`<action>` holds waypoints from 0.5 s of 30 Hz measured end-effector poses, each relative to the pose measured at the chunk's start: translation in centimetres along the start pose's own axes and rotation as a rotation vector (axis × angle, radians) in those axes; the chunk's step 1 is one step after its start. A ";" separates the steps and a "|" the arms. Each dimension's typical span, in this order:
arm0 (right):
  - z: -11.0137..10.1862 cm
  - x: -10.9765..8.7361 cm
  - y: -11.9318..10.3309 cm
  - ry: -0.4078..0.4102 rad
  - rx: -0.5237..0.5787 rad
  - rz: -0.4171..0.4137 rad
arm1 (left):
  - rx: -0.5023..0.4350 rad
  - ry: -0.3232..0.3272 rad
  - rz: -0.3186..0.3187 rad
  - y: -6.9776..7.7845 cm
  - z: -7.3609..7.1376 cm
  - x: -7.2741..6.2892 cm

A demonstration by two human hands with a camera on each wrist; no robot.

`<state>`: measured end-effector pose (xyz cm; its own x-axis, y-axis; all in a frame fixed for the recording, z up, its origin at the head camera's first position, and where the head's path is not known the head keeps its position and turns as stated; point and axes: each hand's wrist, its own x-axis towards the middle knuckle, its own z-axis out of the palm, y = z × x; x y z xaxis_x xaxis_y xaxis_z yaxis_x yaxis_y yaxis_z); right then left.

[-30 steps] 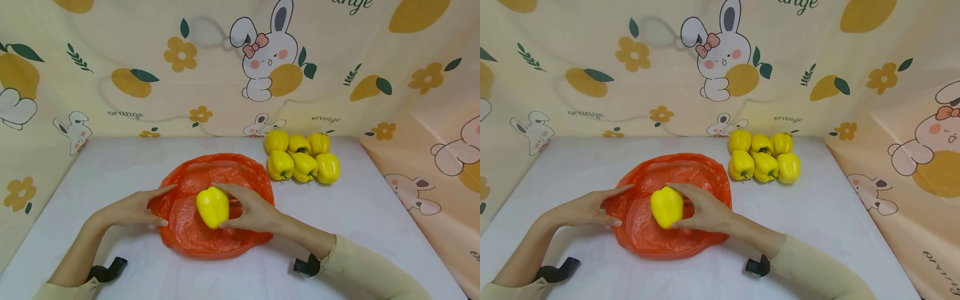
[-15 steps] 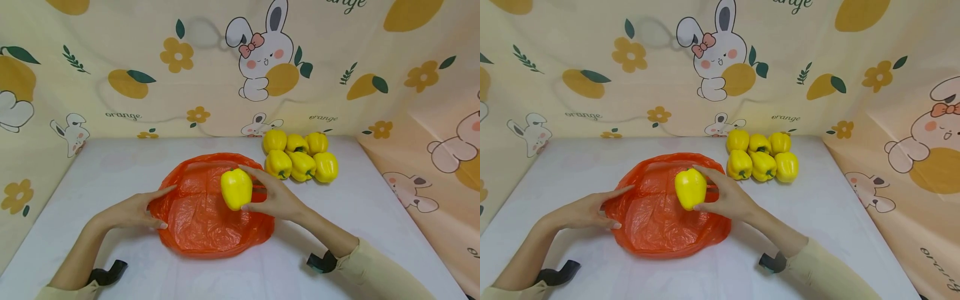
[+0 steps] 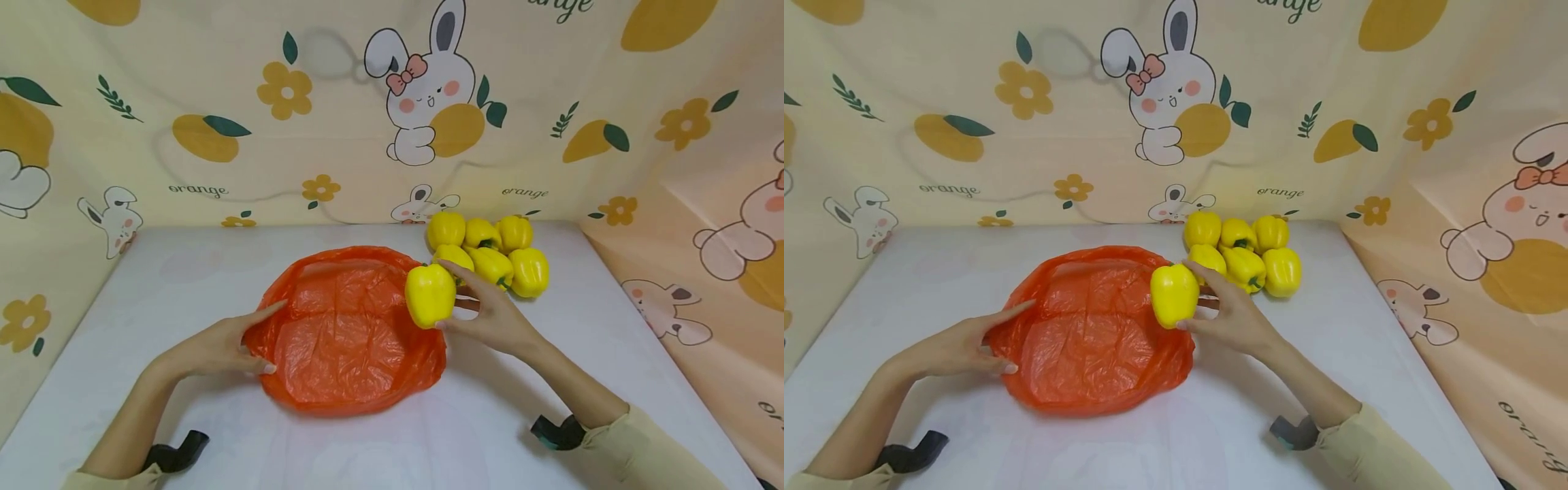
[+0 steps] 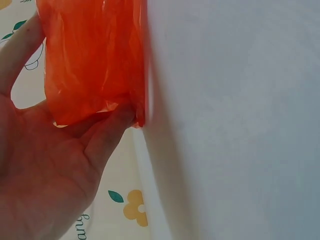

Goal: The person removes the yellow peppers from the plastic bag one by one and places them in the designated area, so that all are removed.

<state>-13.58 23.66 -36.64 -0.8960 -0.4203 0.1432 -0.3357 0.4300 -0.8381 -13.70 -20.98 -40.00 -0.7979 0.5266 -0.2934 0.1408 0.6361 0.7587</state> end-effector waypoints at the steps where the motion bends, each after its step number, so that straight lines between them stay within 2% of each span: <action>1: -0.3 -0.2 0.1 0.009 -0.006 0.001 | -0.001 0.002 0.001 0.0 0.0 0.1; 15: -3.3 -2.8 2.2 0.091 -0.057 0.111 | 0.049 0.047 0.043 0.2 -0.1 0.3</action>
<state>-12.77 28.47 -37.14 -0.9504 -0.2943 0.1008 -0.2467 0.5154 -0.8207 -13.92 -20.78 -39.91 -0.8171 0.5274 -0.2330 0.2025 0.6408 0.7405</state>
